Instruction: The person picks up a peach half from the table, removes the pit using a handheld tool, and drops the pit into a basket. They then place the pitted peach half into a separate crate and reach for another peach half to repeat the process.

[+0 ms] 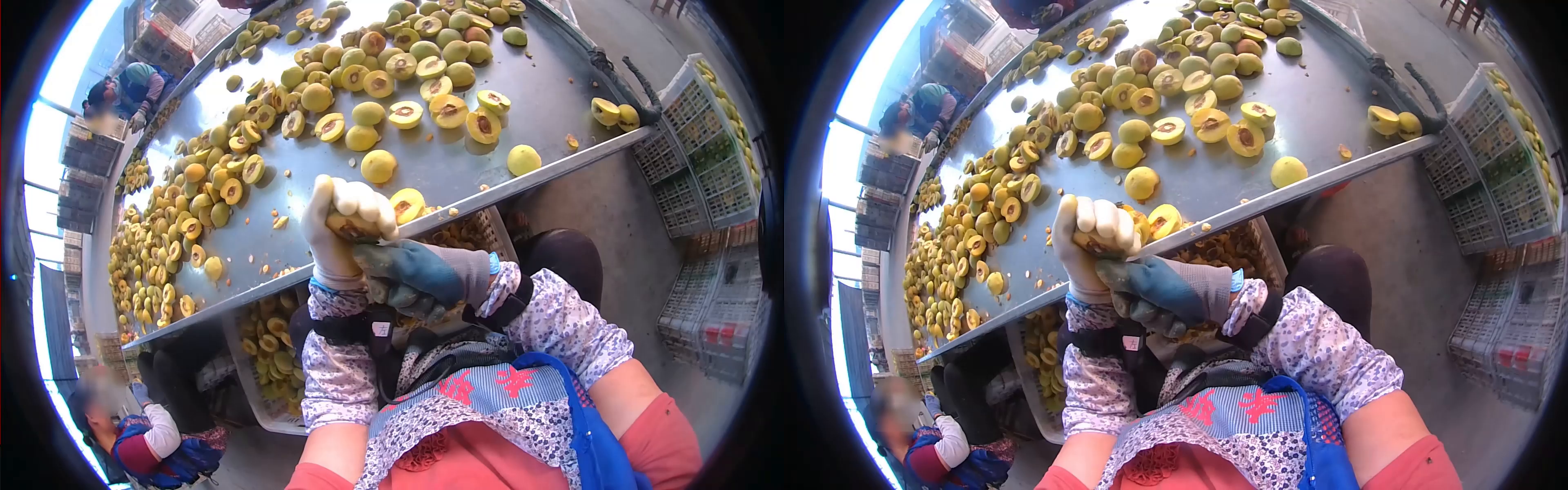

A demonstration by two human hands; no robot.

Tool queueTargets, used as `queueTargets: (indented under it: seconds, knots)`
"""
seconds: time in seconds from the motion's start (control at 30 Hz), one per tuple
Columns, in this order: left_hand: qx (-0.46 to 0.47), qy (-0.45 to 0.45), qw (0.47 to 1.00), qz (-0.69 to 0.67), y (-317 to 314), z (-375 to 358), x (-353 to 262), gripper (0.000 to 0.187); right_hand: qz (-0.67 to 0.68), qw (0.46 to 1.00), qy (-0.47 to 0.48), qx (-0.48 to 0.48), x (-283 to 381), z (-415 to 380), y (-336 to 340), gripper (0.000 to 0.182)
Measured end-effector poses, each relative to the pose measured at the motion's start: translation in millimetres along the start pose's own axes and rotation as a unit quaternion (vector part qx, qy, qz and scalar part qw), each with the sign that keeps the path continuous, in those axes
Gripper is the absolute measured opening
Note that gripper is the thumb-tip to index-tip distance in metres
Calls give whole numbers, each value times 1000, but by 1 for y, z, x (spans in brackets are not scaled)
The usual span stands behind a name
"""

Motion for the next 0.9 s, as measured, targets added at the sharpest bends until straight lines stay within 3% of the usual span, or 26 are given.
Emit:
queueTargets:
  seconds: [0.03, 0.07, 0.1, 0.13, 0.17, 0.2, 0.23, 0.27, 0.3, 0.37, 0.43, 0.47, 0.5, 0.57, 0.7, 0.77, 0.8, 0.9]
  knots:
    - [2, 1, 1000, 1, -3, 0, -2, 47, -1, 1000, 3, 0, 0, 0, -7, 39]
    - [-98, -23, 993, 58, -5, -2, -7, 47, -132, 982, 118, -66, 1, 3, -13, 41]
    - [-199, -48, 972, 113, -5, -6, -14, 46, -257, 930, 228, -128, 0, 3, -20, 44]
    - [-102, -7, 992, 77, 14, -8, -38, 42, -405, 876, 203, -165, -23, 15, 4, 43]
    - [-207, -172, 948, 170, 0, -17, -41, 31, -404, 877, 203, -163, -22, 7, 3, 43]
    - [-176, -173, 962, 114, 23, -29, -75, 23, -517, 826, 91, -206, -21, -3, 3, 40]
    - [-236, -222, 937, 129, 28, -46, -99, 20, -614, 751, -23, -243, -19, -12, 4, 37]
    - [-257, -232, 926, 154, 25, -70, -118, 23, -614, 751, -20, -240, -18, -18, 2, 37]
    - [-348, -209, 880, 247, 15, -98, -131, 25, -624, 738, -30, -257, -18, -23, 2, 34]
    - [-492, -150, 631, 580, 47, -144, -165, 32, -634, 723, -36, -272, -16, -25, 3, 32]
    - [-557, -73, 408, 720, 48, -168, -171, 38, -639, 703, 32, -309, -15, -23, 1, 35]
    - [-532, -84, 422, 729, 39, -163, -169, 43, -625, 714, 33, -314, -16, -22, 3, 35]
    - [-488, -102, 517, 696, 37, -153, -165, 49, -626, 713, 36, -314, -16, -22, 0, 35]
    - [-436, -99, 560, 697, 30, -119, -140, 51, -649, 688, 15, -323, -15, -23, -4, 34]
    - [-307, -12, 460, 833, 28, -46, -92, 61, -636, 705, 38, -311, -11, -29, -1, 35]
    - [-264, 48, 409, 872, 48, -25, -73, 58, -606, 725, 76, -319, -13, -27, 1, 35]
    - [-259, 92, 553, 787, 66, -15, -66, 49, -577, 742, 113, -321, -11, -26, 1, 36]
    - [-238, 51, 513, 823, 69, -10, -56, 41, -523, 759, 160, -354, -6, -26, -1, 37]
Point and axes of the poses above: each hand's wrist, its own z-axis towards the middle knuckle, its own y-axis out of the back of the hand, x = y × z, the point moved 2 cm from there along z, towards the middle knuckle, and after that the axes turned 4 degrees about y, right-handed, at the moved point
